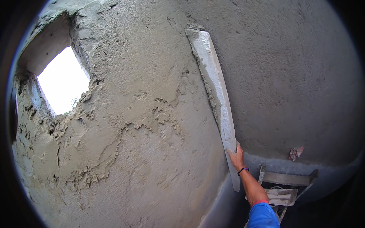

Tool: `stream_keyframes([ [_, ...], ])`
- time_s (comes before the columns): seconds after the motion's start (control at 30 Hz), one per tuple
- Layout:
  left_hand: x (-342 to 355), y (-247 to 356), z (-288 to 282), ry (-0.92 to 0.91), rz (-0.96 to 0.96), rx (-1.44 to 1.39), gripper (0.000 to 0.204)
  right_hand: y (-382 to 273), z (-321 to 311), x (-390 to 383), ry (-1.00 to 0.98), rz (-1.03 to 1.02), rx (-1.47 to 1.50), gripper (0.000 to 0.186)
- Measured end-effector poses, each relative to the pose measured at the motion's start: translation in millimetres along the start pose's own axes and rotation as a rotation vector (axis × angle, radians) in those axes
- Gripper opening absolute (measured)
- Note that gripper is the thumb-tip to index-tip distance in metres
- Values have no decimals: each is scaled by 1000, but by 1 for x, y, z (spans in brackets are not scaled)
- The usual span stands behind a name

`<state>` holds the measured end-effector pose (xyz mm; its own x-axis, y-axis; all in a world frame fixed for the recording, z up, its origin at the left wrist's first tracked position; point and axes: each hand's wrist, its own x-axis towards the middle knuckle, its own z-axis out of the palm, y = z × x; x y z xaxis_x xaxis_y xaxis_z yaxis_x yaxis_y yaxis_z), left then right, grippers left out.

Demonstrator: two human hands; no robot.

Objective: The person applies mortar to a wall with a trowel and levels the surface using a long straight edge.

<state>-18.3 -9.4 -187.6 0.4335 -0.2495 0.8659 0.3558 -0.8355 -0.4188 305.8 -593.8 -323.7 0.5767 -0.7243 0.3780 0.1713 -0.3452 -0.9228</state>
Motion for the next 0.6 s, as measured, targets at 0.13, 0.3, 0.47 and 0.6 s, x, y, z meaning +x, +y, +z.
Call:
stream_keyframes([
  [0.13,-2,0,1,1,7,-6,66,36,3,-10,-13,-25,66,63],
  [0.3,-3,-3,1,-3,4,-11,66,22,4,1,-4,-60,47,63],
  [0.47,-7,-4,2,-5,-1,-20,67,-59,-6,49,17,-166,69,58],
  [0.6,-9,-7,2,-8,-9,-31,67,-131,-10,93,29,-267,137,59],
])
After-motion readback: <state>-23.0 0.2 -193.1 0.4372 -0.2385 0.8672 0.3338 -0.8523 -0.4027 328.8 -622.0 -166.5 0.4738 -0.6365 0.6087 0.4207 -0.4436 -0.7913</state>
